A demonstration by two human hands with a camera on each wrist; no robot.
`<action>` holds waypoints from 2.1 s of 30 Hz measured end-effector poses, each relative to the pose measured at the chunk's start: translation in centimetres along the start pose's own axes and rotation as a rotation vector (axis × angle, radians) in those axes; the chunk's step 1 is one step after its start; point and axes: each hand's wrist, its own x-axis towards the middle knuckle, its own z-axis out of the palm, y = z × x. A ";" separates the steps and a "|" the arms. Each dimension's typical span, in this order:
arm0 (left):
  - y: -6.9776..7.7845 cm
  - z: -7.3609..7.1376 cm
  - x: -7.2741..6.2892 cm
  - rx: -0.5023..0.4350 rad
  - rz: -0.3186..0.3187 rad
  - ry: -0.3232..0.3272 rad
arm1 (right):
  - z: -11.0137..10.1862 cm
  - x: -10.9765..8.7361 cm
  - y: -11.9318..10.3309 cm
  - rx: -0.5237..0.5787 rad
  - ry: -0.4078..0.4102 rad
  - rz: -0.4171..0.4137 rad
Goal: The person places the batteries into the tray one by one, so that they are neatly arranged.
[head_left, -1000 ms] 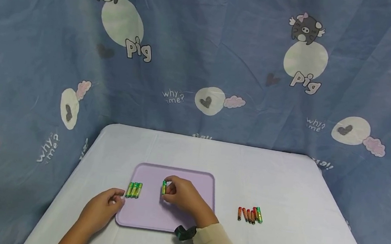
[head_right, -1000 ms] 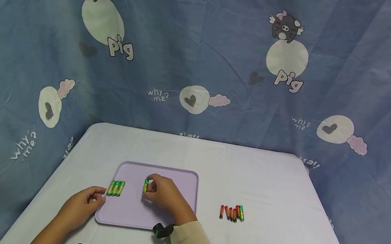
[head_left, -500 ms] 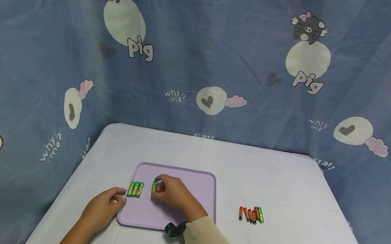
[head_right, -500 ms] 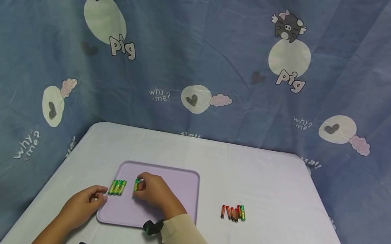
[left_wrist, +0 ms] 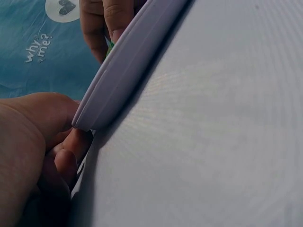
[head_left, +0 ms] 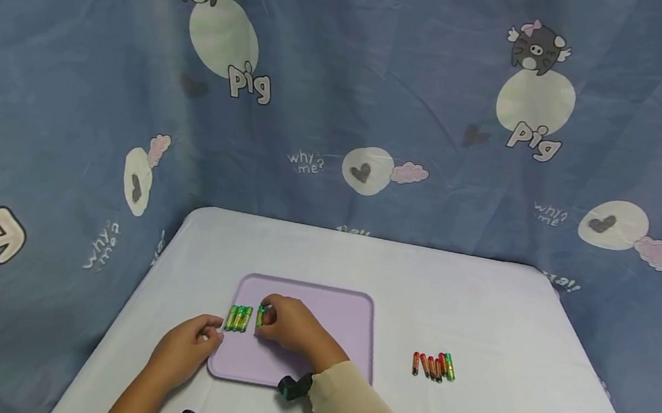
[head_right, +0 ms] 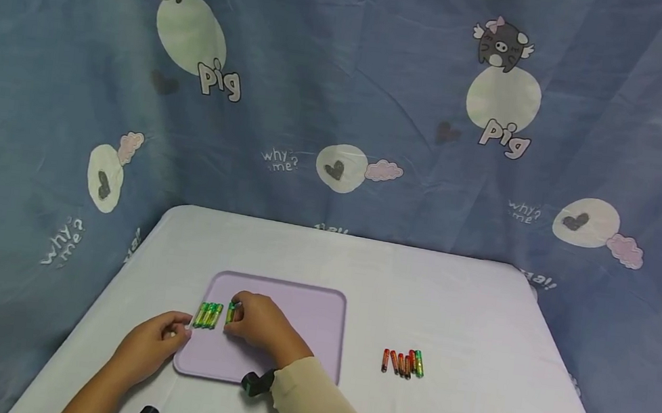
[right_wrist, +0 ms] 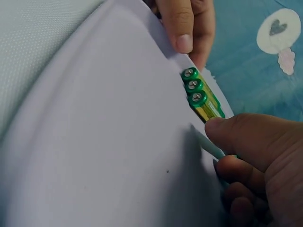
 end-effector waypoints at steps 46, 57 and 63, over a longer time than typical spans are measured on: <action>0.0 -0.3 0.1 0.016 0.028 0.019 | 1.2 0.7 -1.0 -0.117 0.015 0.053; 0.0 -0.1 0.4 0.017 0.016 0.020 | -1.3 -1.4 0.3 0.001 0.024 0.047; -0.1 0.3 0.1 -0.006 0.001 0.004 | -3.2 -3.6 1.9 0.033 0.093 0.055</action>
